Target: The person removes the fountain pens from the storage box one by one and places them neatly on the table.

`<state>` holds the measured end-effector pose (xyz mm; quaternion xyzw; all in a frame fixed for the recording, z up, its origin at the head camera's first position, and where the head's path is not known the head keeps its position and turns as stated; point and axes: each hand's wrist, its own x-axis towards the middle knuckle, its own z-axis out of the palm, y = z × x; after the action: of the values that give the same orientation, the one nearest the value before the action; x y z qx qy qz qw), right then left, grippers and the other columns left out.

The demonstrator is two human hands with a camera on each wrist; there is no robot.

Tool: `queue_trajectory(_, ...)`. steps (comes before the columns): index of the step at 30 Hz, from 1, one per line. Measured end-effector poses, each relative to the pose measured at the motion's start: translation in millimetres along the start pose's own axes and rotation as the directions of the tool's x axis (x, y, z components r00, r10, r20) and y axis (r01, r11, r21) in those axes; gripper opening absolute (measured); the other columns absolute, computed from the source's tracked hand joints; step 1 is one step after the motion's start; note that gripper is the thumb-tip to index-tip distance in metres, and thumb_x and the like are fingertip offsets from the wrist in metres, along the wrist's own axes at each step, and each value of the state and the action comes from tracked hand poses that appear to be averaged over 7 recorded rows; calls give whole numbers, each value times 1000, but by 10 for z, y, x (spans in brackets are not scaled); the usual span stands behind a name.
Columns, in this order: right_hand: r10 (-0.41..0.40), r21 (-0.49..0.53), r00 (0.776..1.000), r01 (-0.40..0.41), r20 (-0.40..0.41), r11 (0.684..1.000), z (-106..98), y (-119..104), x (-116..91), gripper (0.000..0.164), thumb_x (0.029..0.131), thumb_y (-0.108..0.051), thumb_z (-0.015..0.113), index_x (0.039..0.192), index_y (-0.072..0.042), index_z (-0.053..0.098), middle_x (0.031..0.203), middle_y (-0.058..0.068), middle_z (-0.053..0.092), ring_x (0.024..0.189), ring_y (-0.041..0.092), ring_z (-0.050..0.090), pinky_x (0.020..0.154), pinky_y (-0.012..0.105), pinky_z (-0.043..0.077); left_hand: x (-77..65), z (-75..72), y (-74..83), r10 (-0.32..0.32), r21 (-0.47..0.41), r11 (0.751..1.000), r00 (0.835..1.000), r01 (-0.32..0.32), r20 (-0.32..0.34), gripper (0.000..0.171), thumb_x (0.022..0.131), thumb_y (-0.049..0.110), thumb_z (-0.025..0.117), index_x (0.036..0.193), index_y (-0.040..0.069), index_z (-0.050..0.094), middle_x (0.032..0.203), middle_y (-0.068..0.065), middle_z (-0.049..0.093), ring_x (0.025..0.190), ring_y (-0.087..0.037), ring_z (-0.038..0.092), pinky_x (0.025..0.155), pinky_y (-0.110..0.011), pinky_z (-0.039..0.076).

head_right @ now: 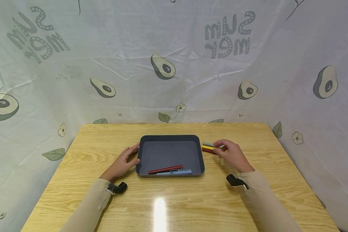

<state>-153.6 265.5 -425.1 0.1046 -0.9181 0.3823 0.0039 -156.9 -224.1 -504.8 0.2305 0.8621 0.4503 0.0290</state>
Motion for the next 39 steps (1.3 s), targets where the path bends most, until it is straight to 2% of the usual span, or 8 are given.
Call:
queue_trajectory(11, -9, -25, 1000, 9, 7, 1000, 22, -42, 47, 25, 100, -17, 72, 122, -6, 71, 109, 10, 70, 85, 22, 62, 64, 26, 54, -2, -12, 36, -9, -3, 1000, 1000, 9, 5, 75, 103, 31, 67, 165, 14, 29, 153, -13, 52, 147, -32, 43, 129, -55, 6)
queue_trajectory(25, -52, 7, 998, 52, 41, 999, 88, -115, 87, 24, 98, -16, 73, 120, -6, 72, 104, 12, 70, 81, 21, 62, 62, 27, 54, 7, -4, 16, -4, -7, 1000, 1000, 4, 3, 74, 103, 30, 67, 165, 14, 29, 153, -13, 52, 146, -32, 45, 130, -54, 6)
queue_trajectory(39, -66, -3, 996, 67, 64, 998, 179, -180, 123, 20, 97, -15, 75, 115, -8, 74, 104, 8, 71, 80, 19, 62, 62, 27, 54, 3, -10, -4, -34, -2, 999, 999, 34, 15, 75, 103, 32, 67, 166, 18, 28, 155, -10, 51, 148, -28, 42, 130, -51, 6)
